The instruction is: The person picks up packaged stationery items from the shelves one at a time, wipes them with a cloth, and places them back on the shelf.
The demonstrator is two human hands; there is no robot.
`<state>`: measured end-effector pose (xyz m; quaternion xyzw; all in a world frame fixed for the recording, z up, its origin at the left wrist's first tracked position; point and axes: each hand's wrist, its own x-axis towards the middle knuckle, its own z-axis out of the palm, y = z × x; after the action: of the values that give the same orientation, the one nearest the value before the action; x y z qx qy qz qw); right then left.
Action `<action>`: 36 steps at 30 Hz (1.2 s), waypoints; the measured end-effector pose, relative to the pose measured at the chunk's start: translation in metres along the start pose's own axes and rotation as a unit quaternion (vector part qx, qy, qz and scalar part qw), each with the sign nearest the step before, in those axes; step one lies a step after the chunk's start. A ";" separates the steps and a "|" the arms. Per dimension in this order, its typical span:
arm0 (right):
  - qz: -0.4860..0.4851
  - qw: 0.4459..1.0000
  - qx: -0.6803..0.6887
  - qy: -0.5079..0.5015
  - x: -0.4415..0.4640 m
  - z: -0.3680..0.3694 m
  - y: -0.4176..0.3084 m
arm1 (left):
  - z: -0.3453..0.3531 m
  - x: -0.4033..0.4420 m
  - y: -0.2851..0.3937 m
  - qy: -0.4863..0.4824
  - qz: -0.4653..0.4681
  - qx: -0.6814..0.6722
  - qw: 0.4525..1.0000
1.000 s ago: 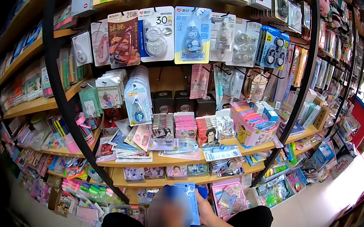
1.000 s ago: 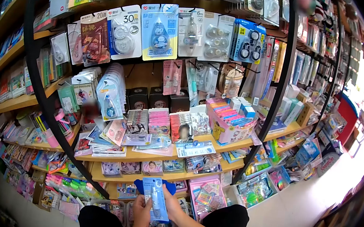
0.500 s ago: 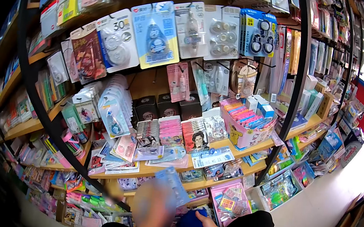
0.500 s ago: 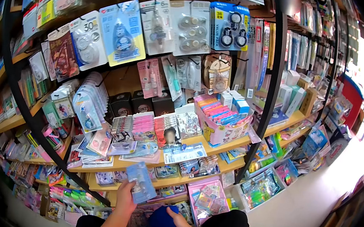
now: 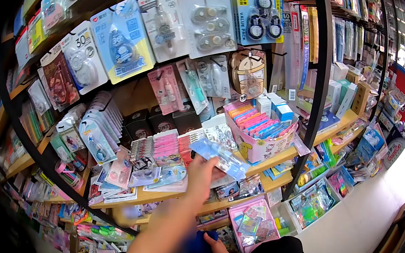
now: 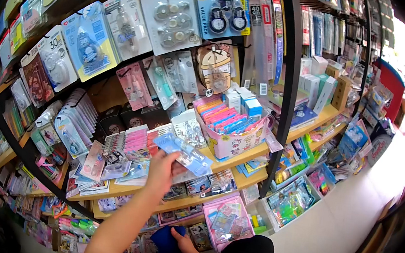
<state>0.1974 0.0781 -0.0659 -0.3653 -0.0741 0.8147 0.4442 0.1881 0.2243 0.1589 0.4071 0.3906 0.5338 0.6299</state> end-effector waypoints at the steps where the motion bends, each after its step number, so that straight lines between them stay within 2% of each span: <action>1: 0.000 1.000 0.002 0.000 0.001 -0.002 0.001 | -0.003 0.012 0.003 0.003 0.005 0.045 0.999; 5: -0.005 1.000 0.000 0.011 -0.006 0.001 -0.004 | -0.009 0.040 0.018 0.034 0.037 0.206 0.977; 11: -0.022 1.000 0.007 0.011 -0.013 0.005 -0.005 | -0.003 0.076 0.019 0.046 0.184 0.394 0.899; 15: -0.026 0.999 0.022 0.011 -0.018 0.007 -0.010 | -0.009 0.114 -0.008 0.030 0.200 0.347 0.916; 16: -0.029 0.999 0.020 0.012 -0.020 0.009 -0.012 | -0.010 0.119 -0.014 0.025 0.163 0.321 0.933; 19: -0.027 0.999 0.026 0.010 -0.021 0.008 -0.015 | -0.014 0.123 -0.024 0.014 0.130 0.322 0.938; 20: -0.025 0.999 0.030 0.007 -0.021 0.008 -0.016 | -0.013 0.122 -0.025 0.022 0.166 0.356 0.920; 23: -0.028 0.999 0.031 0.027 -0.013 0.004 -0.015 | -0.015 0.118 -0.021 0.019 0.166 0.407 0.898; 26: -0.038 0.997 0.048 0.039 -0.011 0.004 -0.021 | -0.012 0.114 -0.019 0.062 0.239 0.373 0.894; 29: -0.039 0.997 0.058 0.028 -0.009 0.003 -0.024 | -0.016 0.117 -0.016 0.099 0.319 0.373 0.866; 32: -0.044 0.998 0.047 0.029 -0.009 0.005 -0.026 | -0.018 0.103 0.003 0.078 0.271 0.391 0.876; 36: -0.081 0.992 0.099 -0.006 -0.003 0.010 -0.055 | -0.025 0.091 0.011 0.082 0.270 0.400 0.872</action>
<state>0.2287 0.1109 -0.0326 -0.3074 -0.0250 0.7815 0.5423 0.1725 0.3178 0.1548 0.6691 0.4957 0.5123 0.2102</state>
